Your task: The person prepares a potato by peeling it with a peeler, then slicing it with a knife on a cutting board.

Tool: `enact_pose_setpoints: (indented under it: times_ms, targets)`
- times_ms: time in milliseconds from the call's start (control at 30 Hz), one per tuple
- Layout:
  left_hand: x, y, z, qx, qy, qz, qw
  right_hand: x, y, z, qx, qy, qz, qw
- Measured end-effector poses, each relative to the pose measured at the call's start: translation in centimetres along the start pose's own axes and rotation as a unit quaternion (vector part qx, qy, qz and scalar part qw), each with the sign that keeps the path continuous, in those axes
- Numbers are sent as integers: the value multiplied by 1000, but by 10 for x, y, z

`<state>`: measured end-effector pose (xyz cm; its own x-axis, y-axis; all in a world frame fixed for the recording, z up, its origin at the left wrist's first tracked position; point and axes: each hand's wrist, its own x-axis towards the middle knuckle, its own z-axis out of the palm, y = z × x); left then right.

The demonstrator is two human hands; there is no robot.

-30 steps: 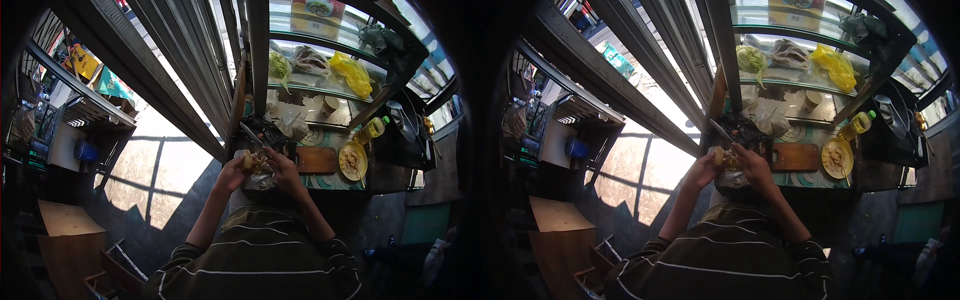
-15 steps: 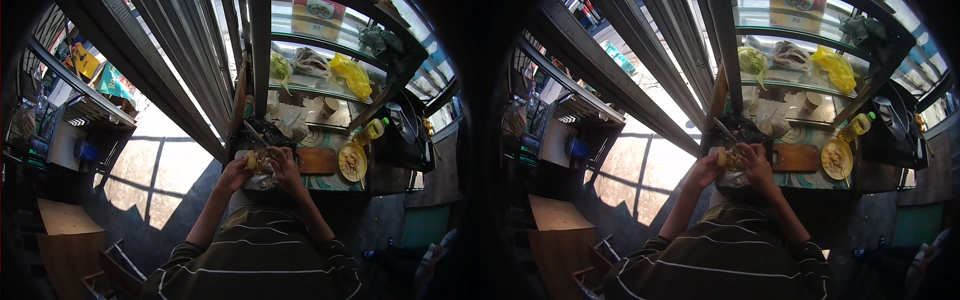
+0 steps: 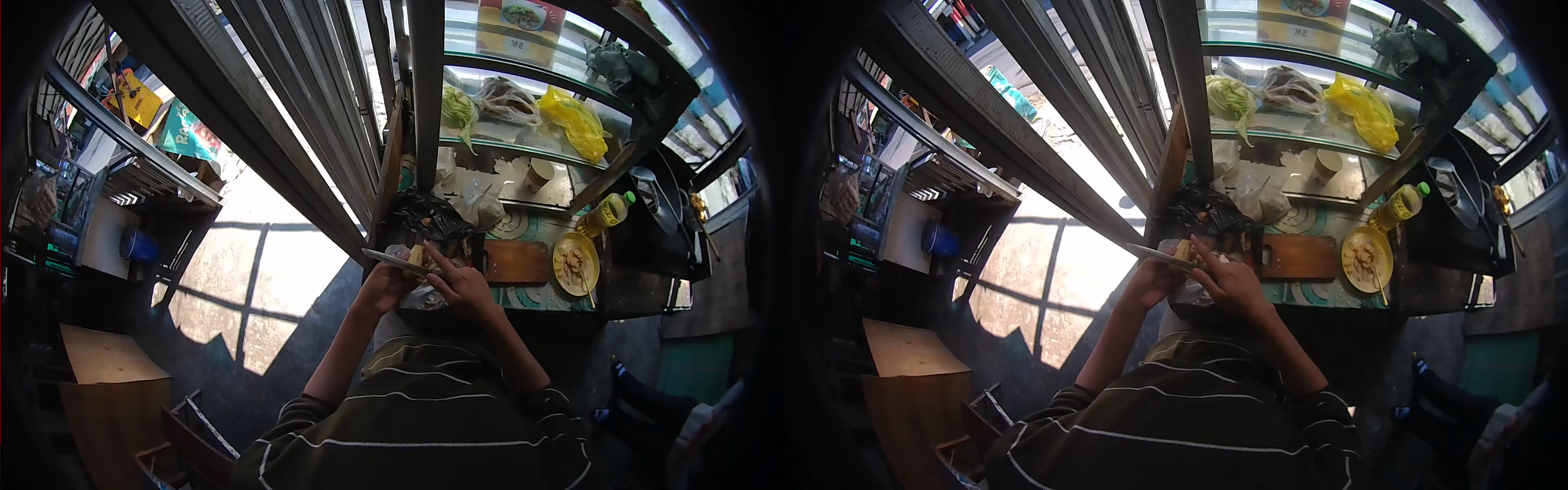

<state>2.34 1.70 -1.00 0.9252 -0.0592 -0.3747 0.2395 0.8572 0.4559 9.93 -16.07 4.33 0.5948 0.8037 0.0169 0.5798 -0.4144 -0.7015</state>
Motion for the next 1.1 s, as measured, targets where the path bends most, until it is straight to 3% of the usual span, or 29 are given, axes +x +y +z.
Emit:
enact_pose_setpoints:
  times_ms: [67,500,567,667,867,967,1100]
  targets:
    - [-1,0,4,0,0,3,1000,0,0,0,0,13,-27,1000]
    - [-3,0,17,100,36,63,992,6,-4,7,-14,20,22,999]
    - [-4,2,18,105,27,65,992,8,4,14,28,71,-29,997]
    - [-8,5,23,127,58,55,989,9,3,13,34,69,-29,997]
    - [-7,7,16,58,-4,34,998,8,-12,-6,4,3,36,999]
    - [-5,5,18,91,-6,46,995,9,-5,1,31,47,14,998]
    - [-9,0,28,132,51,61,988,9,6,10,59,51,24,997]
